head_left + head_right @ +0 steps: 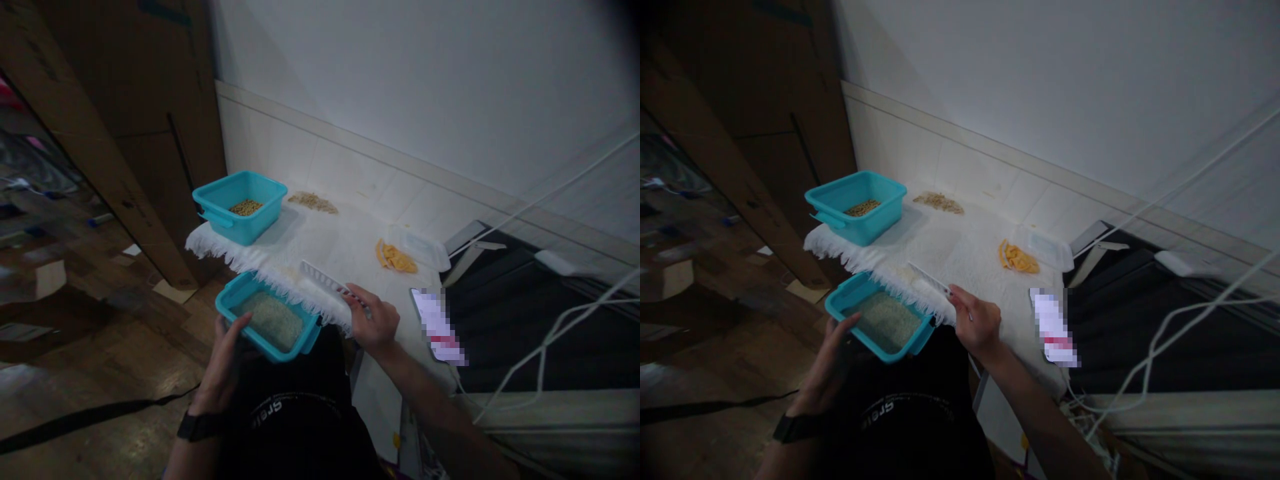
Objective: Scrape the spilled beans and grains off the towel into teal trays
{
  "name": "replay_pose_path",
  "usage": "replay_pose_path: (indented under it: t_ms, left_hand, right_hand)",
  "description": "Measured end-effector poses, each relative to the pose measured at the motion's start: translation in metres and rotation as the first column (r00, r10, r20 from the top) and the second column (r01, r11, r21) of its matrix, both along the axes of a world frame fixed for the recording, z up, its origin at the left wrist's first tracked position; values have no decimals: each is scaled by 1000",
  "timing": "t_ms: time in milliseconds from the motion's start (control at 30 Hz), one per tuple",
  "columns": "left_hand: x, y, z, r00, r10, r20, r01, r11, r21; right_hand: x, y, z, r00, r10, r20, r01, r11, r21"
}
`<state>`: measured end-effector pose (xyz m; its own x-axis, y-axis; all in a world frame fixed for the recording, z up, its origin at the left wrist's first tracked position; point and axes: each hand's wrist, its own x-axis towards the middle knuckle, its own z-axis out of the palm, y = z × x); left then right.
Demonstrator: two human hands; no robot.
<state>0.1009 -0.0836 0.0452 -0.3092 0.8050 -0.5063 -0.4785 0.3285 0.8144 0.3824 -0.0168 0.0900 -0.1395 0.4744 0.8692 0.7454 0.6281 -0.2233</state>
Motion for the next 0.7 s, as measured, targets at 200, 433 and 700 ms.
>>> replay_pose_path:
  t_ms: [200, 433, 700]
  left_hand:
    - [0, -3, 4, 1000, -9, 8, 9, 999, 49]
    - [-6, 3, -4, 1000, 9, 1, -9, 1000, 20]
    - [-18, 12, -6, 997, 67, -30, -68, 996, -54]
  right_hand:
    - [-5, -34, 5, 996, 79, 42, -81, 996, 47]
    - [-8, 12, 7, 995, 7, -96, -6, 1000, 6]
    - [-30, 36, 1, 983, 173, -60, -177, 981, -79]
